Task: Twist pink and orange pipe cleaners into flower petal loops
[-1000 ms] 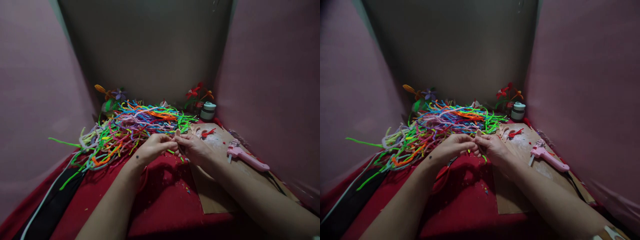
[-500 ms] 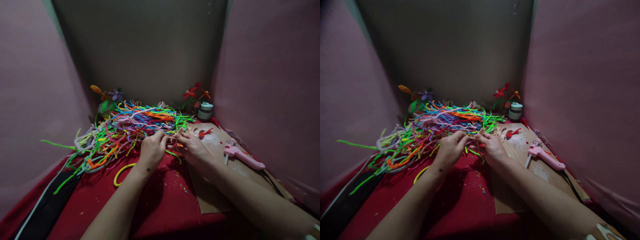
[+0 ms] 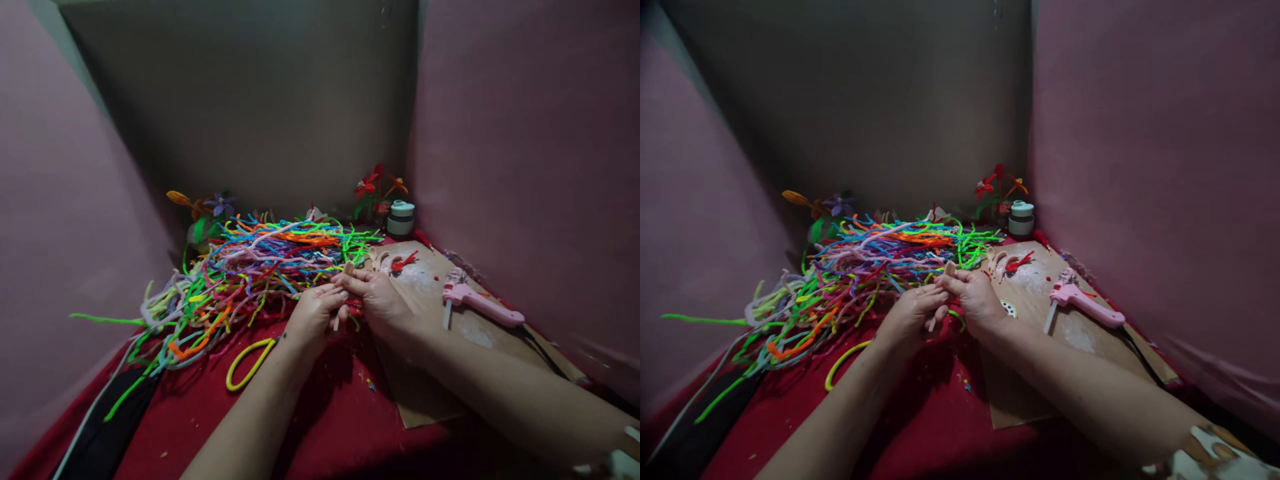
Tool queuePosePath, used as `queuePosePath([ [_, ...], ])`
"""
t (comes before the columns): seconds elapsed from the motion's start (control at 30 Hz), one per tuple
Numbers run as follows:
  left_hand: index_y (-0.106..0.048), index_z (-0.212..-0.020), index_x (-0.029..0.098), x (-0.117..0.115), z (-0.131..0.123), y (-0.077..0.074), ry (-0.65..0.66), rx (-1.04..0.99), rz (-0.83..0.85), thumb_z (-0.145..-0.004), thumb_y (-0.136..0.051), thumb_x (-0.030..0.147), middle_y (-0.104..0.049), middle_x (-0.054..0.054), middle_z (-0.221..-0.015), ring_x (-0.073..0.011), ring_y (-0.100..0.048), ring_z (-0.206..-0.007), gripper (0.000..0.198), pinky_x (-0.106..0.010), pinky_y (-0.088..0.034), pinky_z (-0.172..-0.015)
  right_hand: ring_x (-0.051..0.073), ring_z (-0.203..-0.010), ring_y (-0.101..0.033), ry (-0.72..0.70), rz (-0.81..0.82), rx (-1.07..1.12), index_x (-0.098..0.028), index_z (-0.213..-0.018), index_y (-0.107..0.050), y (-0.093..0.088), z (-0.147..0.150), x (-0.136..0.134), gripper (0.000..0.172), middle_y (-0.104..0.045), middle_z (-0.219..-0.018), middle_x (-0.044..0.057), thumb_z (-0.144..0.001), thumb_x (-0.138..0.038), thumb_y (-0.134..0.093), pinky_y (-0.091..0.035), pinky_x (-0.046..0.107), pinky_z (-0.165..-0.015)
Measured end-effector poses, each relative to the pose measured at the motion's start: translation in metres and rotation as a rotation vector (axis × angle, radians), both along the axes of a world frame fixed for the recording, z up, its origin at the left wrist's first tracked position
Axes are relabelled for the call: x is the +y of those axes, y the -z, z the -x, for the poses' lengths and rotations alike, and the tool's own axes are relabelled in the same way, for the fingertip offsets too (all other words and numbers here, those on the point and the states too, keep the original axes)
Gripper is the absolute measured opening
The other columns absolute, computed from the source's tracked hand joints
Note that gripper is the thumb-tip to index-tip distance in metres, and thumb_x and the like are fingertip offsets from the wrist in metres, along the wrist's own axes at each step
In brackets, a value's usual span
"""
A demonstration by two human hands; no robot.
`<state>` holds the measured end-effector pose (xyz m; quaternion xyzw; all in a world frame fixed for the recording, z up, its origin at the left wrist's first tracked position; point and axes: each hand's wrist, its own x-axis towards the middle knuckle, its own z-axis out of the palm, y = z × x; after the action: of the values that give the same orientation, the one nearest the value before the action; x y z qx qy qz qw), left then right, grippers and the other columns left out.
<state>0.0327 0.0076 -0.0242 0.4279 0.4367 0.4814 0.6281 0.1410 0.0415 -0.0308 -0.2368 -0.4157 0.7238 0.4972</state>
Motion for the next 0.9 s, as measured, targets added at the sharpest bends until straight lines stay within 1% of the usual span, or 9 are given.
queuePosePath([
  [0.13, -0.051, -0.067, 0.017, 0.0, 0.0, 0.001, 0.076, 0.108, 0.017, -0.068, -0.064, 0.039, -0.045, 0.007, -0.042, -0.0029, -0.024, -0.029, 0.026, -0.019, -0.016, -0.034, 0.011, -0.053, -0.054, 0.068, -0.018, -0.108, -0.014, -0.068, -0.06, -0.001, -0.004, 0.003, 0.027, -0.059, -0.061, 0.001, -0.062, -0.036, -0.074, -0.042, 0.024, -0.051],
  [0.23, -0.054, -0.056, 0.016, 0.004, 0.019, -0.006, 0.14, 0.496, -0.022, -0.064, -0.066, 0.032, -0.051, 0.003, -0.043, -0.0056, -0.034, -0.033, 0.021, -0.02, -0.022, -0.037, 0.013, -0.058, -0.055, 0.111, -0.091, -0.164, -0.014, -0.068, -0.062, -0.002, -0.006, 0.008, 0.024, -0.061, -0.063, 0.002, -0.065, -0.036, -0.071, -0.042, 0.026, -0.057],
  [0.27, -0.054, -0.052, 0.016, 0.005, 0.028, -0.01, 0.034, 0.634, -0.08, -0.059, -0.068, 0.026, -0.052, 0.002, -0.044, -0.007, -0.039, -0.036, 0.018, -0.02, -0.025, -0.039, 0.013, -0.06, -0.056, 0.122, -0.119, -0.177, -0.014, -0.067, -0.062, -0.002, -0.006, 0.009, 0.023, -0.061, -0.063, 0.002, -0.065, -0.036, -0.071, -0.043, 0.027, -0.061],
  [0.3, -0.056, -0.052, 0.016, 0.007, 0.037, -0.014, -0.044, 0.661, -0.102, -0.057, -0.068, 0.022, -0.054, 0.001, -0.047, -0.008, -0.043, -0.041, 0.014, -0.02, -0.027, -0.041, 0.013, -0.061, -0.055, 0.127, -0.141, -0.19, -0.015, -0.066, -0.063, -0.003, -0.006, 0.01, 0.022, -0.061, -0.063, 0.002, -0.066, -0.036, -0.07, -0.043, 0.028, -0.063],
  [0.37, -0.061, -0.063, 0.017, 0.007, 0.05, -0.023, -0.145, 0.66, -0.119, -0.064, -0.062, 0.022, -0.057, 0.001, -0.054, -0.0087, -0.046, -0.046, 0.005, -0.019, -0.029, -0.044, 0.012, -0.059, -0.053, 0.114, -0.163, -0.231, -0.015, -0.062, -0.062, -0.004, -0.005, 0.008, 0.024, -0.06, -0.061, 0.002, -0.069, -0.037, -0.068, -0.041, 0.028, -0.063],
  [0.47, -0.065, -0.085, 0.017, 0.002, 0.053, -0.031, -0.245, 0.44, -0.164, -0.071, -0.061, 0.03, -0.059, 0.002, -0.061, -0.0064, -0.043, -0.045, 0.02, -0.018, -0.031, -0.045, 0.01, -0.054, -0.048, 0.013, -0.172, -0.314, -0.014, -0.057, -0.062, -0.008, -0.002, -0.001, 0.027, -0.059, -0.057, 0.002, -0.07, -0.038, -0.067, -0.038, 0.026, -0.058],
  [0.6, -0.066, -0.096, 0.016, -0.005, 0.042, -0.032, -0.099, 0.217, -0.215, -0.07, -0.067, 0.033, -0.063, 0.0, -0.076, -0.0022, -0.039, -0.045, 0.031, -0.017, -0.026, -0.043, 0.009, -0.052, -0.047, -0.149, -0.147, -0.349, -0.015, -0.054, -0.061, -0.011, -0.001, -0.011, 0.028, -0.058, -0.054, 0.002, -0.067, -0.038, -0.069, -0.035, 0.024, -0.054],
  [0.73, -0.066, -0.087, 0.014, -0.006, 0.041, -0.029, -0.014, 0.23, -0.255, -0.07, -0.068, 0.036, -0.054, 0.003, -0.061, -0.0026, -0.033, -0.043, 0.028, -0.019, -0.021, -0.041, 0.008, -0.046, -0.042, -0.282, -0.114, -0.318, -0.014, -0.056, -0.062, -0.005, -0.002, -0.01, 0.026, -0.053, -0.048, 0.0, -0.067, -0.036, -0.068, -0.028, 0.024, -0.047],
  [0.9, -0.062, -0.077, 0.015, -0.006, 0.045, -0.031, 0.025, 0.282, -0.29, -0.073, -0.064, 0.034, -0.046, 0.006, -0.052, -0.004, -0.034, -0.044, 0.019, -0.019, -0.023, -0.043, 0.008, -0.045, -0.043, -0.364, -0.107, -0.299, -0.013, -0.062, -0.062, 0.001, -0.002, -0.007, 0.023, -0.055, -0.05, 0.0, -0.067, -0.035, -0.07, -0.028, 0.023, -0.048],
])
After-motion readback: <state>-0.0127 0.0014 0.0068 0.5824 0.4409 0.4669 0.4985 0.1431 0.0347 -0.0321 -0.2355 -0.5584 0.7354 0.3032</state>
